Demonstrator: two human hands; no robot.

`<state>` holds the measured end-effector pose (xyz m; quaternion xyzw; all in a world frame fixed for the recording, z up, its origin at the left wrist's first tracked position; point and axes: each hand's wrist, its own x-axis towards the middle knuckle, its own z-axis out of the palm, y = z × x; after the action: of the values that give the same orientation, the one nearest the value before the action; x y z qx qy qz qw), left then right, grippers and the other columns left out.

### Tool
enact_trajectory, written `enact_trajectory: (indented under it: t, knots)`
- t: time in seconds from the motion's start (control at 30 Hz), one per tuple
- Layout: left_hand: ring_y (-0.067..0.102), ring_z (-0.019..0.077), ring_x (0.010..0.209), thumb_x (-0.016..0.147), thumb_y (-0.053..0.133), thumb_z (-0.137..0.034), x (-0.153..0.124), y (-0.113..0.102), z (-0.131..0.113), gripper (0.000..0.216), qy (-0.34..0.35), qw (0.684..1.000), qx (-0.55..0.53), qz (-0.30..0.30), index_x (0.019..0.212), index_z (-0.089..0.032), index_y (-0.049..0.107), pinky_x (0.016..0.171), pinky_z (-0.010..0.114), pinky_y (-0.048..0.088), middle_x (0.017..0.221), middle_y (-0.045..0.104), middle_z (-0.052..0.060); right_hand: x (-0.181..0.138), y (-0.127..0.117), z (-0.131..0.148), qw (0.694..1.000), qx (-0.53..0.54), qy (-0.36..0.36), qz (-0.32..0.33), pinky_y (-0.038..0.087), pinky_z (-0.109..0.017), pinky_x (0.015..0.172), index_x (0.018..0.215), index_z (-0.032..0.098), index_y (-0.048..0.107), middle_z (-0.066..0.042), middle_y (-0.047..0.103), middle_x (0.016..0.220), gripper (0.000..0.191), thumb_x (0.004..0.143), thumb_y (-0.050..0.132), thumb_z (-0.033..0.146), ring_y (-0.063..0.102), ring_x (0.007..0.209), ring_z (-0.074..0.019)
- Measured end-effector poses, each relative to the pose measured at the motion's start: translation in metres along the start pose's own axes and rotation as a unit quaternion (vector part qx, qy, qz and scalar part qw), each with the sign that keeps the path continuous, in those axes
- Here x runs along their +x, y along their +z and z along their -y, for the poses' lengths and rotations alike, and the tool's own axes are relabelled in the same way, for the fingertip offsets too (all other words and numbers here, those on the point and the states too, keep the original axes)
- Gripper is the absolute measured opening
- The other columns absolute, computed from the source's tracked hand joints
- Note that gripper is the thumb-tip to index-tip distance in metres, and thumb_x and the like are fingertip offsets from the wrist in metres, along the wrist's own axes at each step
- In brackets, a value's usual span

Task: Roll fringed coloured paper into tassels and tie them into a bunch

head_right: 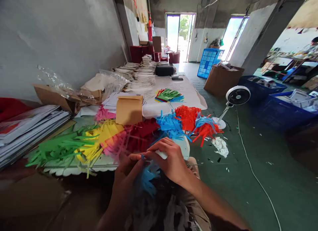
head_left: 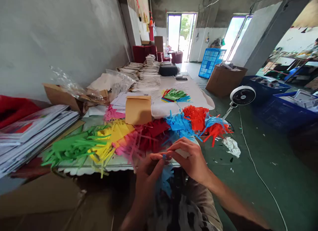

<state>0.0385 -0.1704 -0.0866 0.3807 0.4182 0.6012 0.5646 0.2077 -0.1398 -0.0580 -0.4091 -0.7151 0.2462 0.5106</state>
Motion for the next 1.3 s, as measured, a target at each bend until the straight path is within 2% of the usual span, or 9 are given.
enact_trajectory:
  t: [0.13,0.23,0.53,0.83,1.13,1.3]
  knots:
    - [0.069,0.0141,0.075,0.088,0.082,-0.04,-0.025,0.009,-0.006,0.023,0.059,0.993,0.106,0.006,0.088,-0.018,0.076,0.071,0.022,0.055,0.079,0.075,0.001,-0.029,0.004,0.011,0.987,0.09,0.086,-0.105,0.048,-0.031,0.069,0.079,0.024,0.073,0.001,0.07,0.079,0.021,0.096,0.075,0.037,0.063,0.075,-0.0158]
    - [0.065,0.0124,0.07,0.092,0.078,-0.037,-0.043,0.01,-0.005,0.019,0.096,0.98,0.173,0.014,0.087,-0.019,0.076,0.065,0.021,0.05,0.075,0.072,0.0,-0.047,0.012,0.02,0.973,0.15,0.105,-0.14,0.046,-0.029,0.069,0.076,0.024,0.07,0.002,0.064,0.077,0.023,0.094,0.077,0.036,0.059,0.075,-0.0143]
    - [0.066,0.0129,0.074,0.096,0.073,-0.034,-0.074,0.006,-0.005,0.016,0.157,0.963,0.219,0.027,0.09,-0.02,0.076,0.07,0.024,0.05,0.081,0.071,0.0,-0.076,0.021,0.037,0.967,0.159,0.096,-0.175,0.043,-0.028,0.066,0.073,0.023,0.067,0.002,0.061,0.074,0.027,0.093,0.077,0.037,0.056,0.072,-0.0138]
    - [0.066,0.0126,0.069,0.096,0.074,-0.037,-0.093,0.006,-0.004,0.019,0.139,0.969,0.201,0.031,0.088,-0.019,0.075,0.064,0.023,0.049,0.077,0.07,0.0,-0.091,0.033,0.046,0.958,0.172,0.089,-0.211,0.043,-0.028,0.065,0.071,0.022,0.062,0.002,0.059,0.073,0.031,0.092,0.078,0.039,0.054,0.071,-0.0141]
    - [0.063,0.0129,0.07,0.097,0.07,-0.035,-0.093,0.004,-0.005,0.018,0.148,0.969,0.196,0.036,0.089,-0.02,0.074,0.067,0.024,0.05,0.08,0.069,0.0,-0.093,0.04,0.035,0.956,0.193,0.14,-0.169,0.043,-0.025,0.063,0.08,0.023,0.066,0.002,0.062,0.074,0.031,0.098,0.069,0.048,0.053,0.067,-0.0134]
    - [0.065,0.0134,0.077,0.098,0.069,-0.033,-0.088,0.004,0.0,0.014,0.165,0.966,0.197,0.033,0.098,-0.021,0.078,0.071,0.023,0.05,0.087,0.073,0.001,-0.095,0.04,0.032,0.949,0.221,0.143,-0.176,0.043,-0.025,0.063,0.081,0.023,0.066,0.002,0.063,0.076,0.027,0.096,0.072,0.044,0.054,0.069,-0.013]
